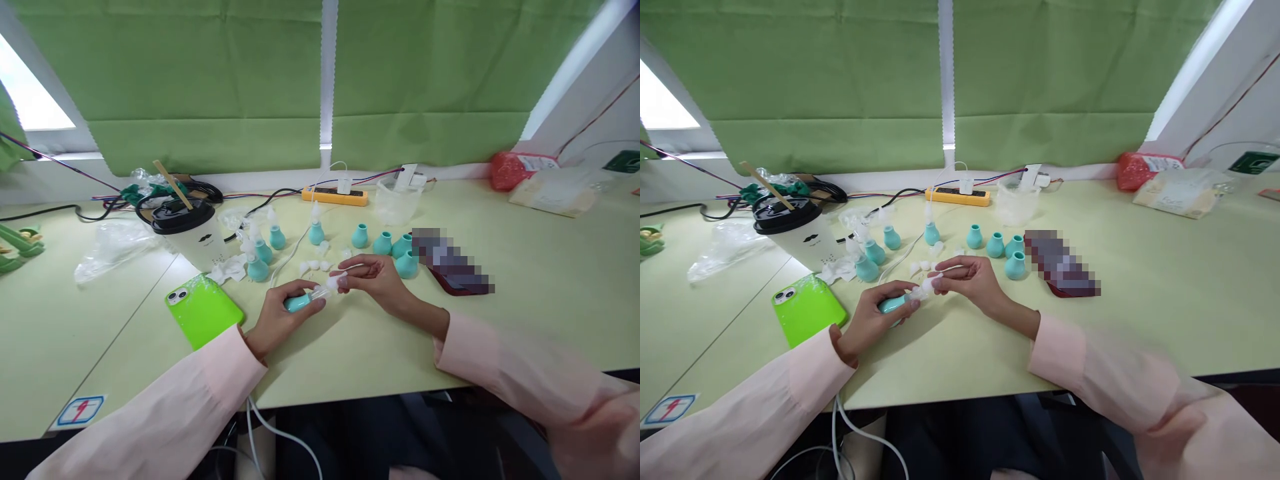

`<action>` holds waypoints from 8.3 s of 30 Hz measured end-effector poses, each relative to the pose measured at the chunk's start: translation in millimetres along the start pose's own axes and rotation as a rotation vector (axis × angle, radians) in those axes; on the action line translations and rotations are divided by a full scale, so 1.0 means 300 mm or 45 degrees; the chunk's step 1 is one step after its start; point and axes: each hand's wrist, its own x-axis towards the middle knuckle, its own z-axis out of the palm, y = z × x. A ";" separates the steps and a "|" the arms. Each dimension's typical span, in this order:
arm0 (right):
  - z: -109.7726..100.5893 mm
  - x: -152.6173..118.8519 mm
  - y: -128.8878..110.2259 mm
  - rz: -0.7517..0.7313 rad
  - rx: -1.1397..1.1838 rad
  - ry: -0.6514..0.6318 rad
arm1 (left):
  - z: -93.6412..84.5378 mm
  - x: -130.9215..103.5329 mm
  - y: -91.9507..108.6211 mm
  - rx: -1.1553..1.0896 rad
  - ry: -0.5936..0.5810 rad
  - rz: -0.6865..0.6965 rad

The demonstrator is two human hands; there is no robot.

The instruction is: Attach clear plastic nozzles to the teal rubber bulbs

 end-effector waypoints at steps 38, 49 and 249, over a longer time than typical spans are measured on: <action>0.020 -0.037 -0.035 0.130 -0.023 -0.183 | 0.017 -0.039 0.003 0.266 0.151 0.398; 0.040 -0.040 -0.030 0.000 -0.034 0.052 | -0.004 -0.017 0.010 0.159 -0.017 0.231; -0.035 -0.080 -0.011 -0.569 -1.619 -0.259 | 0.011 0.044 0.013 -0.558 -0.262 -0.179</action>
